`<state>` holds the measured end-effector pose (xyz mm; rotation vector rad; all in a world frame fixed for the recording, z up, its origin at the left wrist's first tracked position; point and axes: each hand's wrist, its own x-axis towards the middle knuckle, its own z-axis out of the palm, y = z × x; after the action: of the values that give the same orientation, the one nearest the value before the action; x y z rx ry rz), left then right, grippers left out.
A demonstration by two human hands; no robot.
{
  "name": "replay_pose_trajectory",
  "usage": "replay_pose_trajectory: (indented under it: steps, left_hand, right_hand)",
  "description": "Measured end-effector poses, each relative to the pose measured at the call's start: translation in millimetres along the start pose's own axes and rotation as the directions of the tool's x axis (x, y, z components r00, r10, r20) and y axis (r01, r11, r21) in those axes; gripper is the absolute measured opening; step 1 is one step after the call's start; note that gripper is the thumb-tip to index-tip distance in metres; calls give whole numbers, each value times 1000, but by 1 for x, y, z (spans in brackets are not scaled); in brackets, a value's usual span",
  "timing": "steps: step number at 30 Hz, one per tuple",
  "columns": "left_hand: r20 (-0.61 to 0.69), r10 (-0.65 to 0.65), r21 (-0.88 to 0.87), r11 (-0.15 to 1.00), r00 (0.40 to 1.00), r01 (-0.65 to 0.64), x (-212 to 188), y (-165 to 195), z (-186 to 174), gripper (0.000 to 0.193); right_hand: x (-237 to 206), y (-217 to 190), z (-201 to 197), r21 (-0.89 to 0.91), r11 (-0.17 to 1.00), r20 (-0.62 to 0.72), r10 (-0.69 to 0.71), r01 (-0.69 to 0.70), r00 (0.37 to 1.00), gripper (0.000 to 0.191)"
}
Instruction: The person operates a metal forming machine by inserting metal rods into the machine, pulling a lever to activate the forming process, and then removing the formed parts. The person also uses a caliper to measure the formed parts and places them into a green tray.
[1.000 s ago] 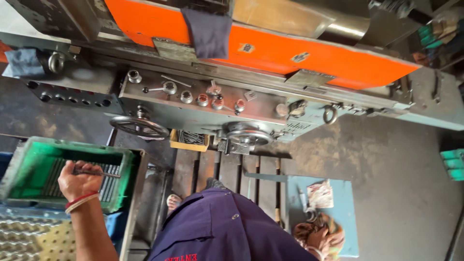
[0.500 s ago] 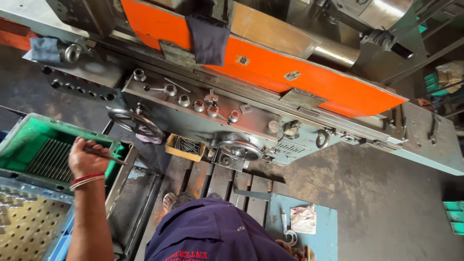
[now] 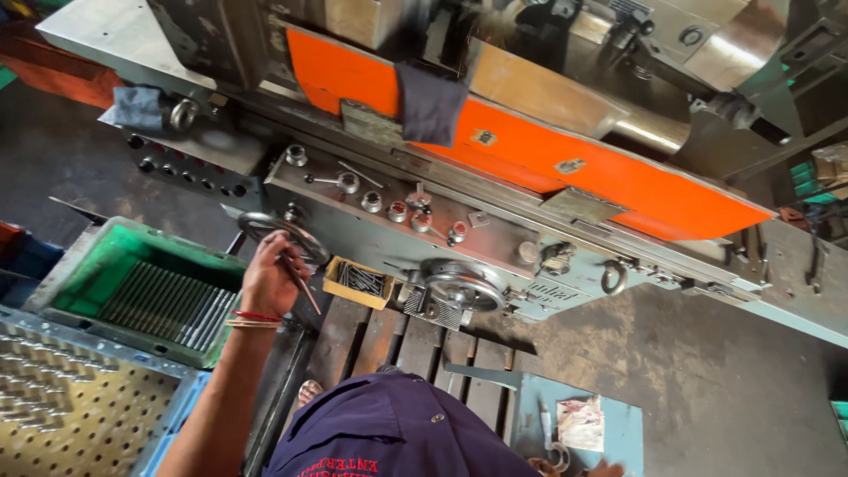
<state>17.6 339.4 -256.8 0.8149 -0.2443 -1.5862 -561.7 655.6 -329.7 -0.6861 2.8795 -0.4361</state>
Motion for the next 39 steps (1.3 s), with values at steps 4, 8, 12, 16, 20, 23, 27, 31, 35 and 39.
replay_pose_trajectory:
  steps: [4,8,12,16,20,23,27,31,35,39]
  left_hand:
    - [71,-37,-11,999,997,38,-1,18,-14,8]
    - [61,-43,-11,999,997,44,1,47,-46,8]
    - [-27,-24,1,1000,999,24,-2,78,-92,9]
    - [-85,18,51,999,996,-13,-3,104,-130,9]
    - [-118,88,124,990,989,-73,2,122,-137,7]
    - [-99,82,132,989,992,-68,10,134,-123,6]
    - [45,136,153,978,990,-142,26,151,-81,8]
    - [169,198,280,930,966,-239,43,180,-11,12]
    - [375,232,367,852,898,-373,58,218,80,15]
    - [547,213,233,890,809,-392,88,236,183,16]
  right_hand:
    - [32,-40,-8,430,836,-78,-342,341,937,22]
    - [-6,-136,43,856,516,204,-317,-11,926,19]
    - [-83,-222,93,491,745,184,-595,451,783,25]
    - [-138,-262,112,372,764,307,-637,527,707,25]
    - [-144,-272,107,391,668,123,-720,633,683,21]
    - [-137,-274,94,389,632,-21,-721,670,692,19]
    - [-126,-286,61,374,621,-163,-687,689,708,19]
    - [-92,-312,-3,189,610,-356,-688,770,633,25]
    - [-34,-348,-83,-6,486,-560,-726,874,400,15]
    - [32,-378,-139,85,581,-582,-630,809,514,35]
